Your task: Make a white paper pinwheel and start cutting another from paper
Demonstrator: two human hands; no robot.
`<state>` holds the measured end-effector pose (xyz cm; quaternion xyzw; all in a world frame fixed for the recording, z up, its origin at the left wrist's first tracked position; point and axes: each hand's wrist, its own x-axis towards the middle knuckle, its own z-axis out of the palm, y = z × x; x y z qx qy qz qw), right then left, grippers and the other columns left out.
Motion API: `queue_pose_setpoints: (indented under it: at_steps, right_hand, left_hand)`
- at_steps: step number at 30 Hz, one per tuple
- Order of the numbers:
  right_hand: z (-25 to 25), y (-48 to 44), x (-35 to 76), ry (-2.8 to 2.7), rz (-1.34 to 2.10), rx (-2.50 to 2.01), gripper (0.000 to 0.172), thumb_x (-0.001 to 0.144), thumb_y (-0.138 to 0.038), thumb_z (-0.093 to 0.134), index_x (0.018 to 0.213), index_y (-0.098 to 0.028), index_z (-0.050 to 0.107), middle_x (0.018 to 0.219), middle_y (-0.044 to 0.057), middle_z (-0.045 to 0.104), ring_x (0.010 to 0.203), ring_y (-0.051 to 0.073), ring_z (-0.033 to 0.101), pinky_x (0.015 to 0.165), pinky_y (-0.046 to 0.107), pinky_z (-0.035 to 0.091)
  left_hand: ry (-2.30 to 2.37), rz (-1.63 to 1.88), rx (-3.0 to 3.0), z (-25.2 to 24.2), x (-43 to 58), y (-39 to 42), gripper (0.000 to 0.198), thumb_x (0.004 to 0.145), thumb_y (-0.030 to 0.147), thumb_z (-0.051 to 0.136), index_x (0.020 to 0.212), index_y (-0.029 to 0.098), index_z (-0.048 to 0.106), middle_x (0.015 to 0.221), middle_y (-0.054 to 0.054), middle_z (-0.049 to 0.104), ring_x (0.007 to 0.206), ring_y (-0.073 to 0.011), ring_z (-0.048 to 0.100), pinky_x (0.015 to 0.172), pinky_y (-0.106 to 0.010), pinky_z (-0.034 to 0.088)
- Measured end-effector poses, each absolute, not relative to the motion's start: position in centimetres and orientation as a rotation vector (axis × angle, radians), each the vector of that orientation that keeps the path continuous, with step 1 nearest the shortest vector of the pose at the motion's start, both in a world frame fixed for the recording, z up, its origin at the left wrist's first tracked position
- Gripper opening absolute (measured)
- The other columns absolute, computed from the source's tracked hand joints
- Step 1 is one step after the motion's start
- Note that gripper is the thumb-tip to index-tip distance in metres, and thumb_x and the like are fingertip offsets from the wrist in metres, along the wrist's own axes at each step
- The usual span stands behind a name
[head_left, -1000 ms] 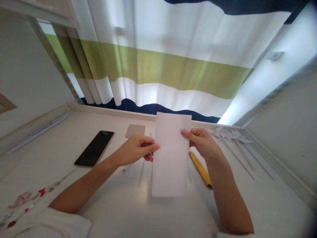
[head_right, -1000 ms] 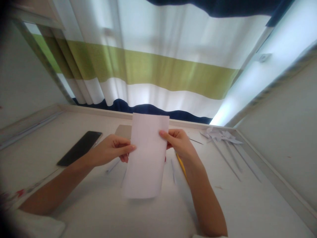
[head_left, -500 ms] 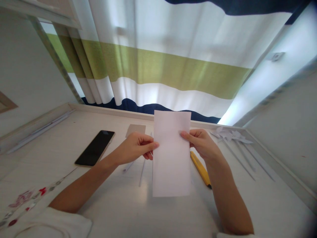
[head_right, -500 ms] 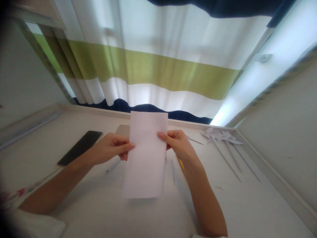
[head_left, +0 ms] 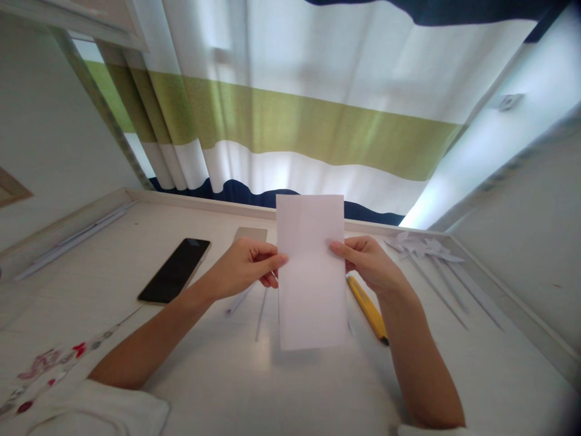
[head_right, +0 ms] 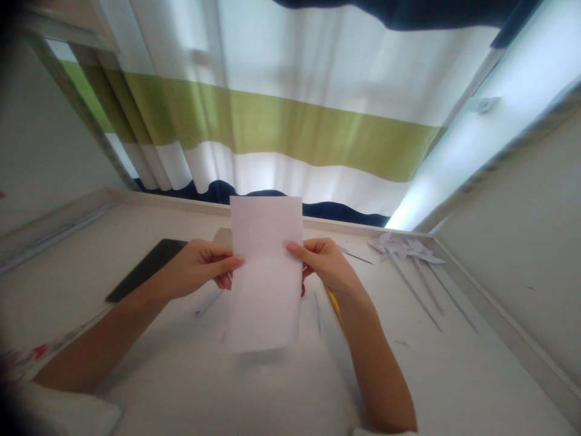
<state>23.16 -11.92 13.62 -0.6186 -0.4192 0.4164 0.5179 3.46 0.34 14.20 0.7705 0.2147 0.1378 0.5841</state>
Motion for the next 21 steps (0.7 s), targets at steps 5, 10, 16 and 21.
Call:
queue_pose_setpoints:
  at_steps: [5,10,16,21]
  right_hand:
    - [13.71,-12.04,23.03,-1.032,1.011,-1.491,0.032,0.066,-0.044,0.063,0.058,-0.013,0.066,0.054,0.004,0.065,0.044,0.012,0.057,0.042,0.022,0.047]
    - [13.82,-12.09,23.06,-1.048,1.015,-1.493,0.035,0.066,-0.048,0.061,0.056,-0.014,0.066,0.052,0.004,0.064,0.042,0.011,0.056,0.041,0.021,0.046]
    - [13.95,-12.2,23.15,-1.1,1.061,-1.488,0.039,0.069,-0.048,0.058,0.052,-0.014,0.064,0.05,0.004,0.063,0.042,0.01,0.055,0.042,0.021,0.045]
    - [13.99,-12.28,23.29,-1.116,1.064,-1.495,0.039,0.07,-0.049,0.056,0.055,-0.014,0.065,0.051,0.003,0.064,0.043,0.011,0.056,0.044,0.021,0.045]
  left_hand:
    - [0.493,0.34,1.784,14.49,3.45,0.47,0.023,0.075,0.029,0.056,0.059,0.012,0.056,0.049,0.003,0.056,0.045,-0.0058,0.056,0.044,-0.011,0.047]
    - [0.489,0.354,1.759,14.54,3.42,0.49,0.023,0.075,0.029,0.057,0.059,0.012,0.057,0.05,0.002,0.056,0.045,-0.0061,0.056,0.044,-0.012,0.048]
    - [0.492,0.392,1.729,14.61,3.44,0.65,0.021,0.074,0.029,0.058,0.061,0.012,0.059,0.05,0.002,0.057,0.046,-0.0062,0.056,0.045,-0.012,0.049]
    - [0.496,0.408,1.714,14.32,3.54,0.78,0.022,0.073,0.03,0.058,0.061,0.012,0.059,0.05,0.002,0.057,0.046,-0.0065,0.056,0.046,-0.013,0.049]
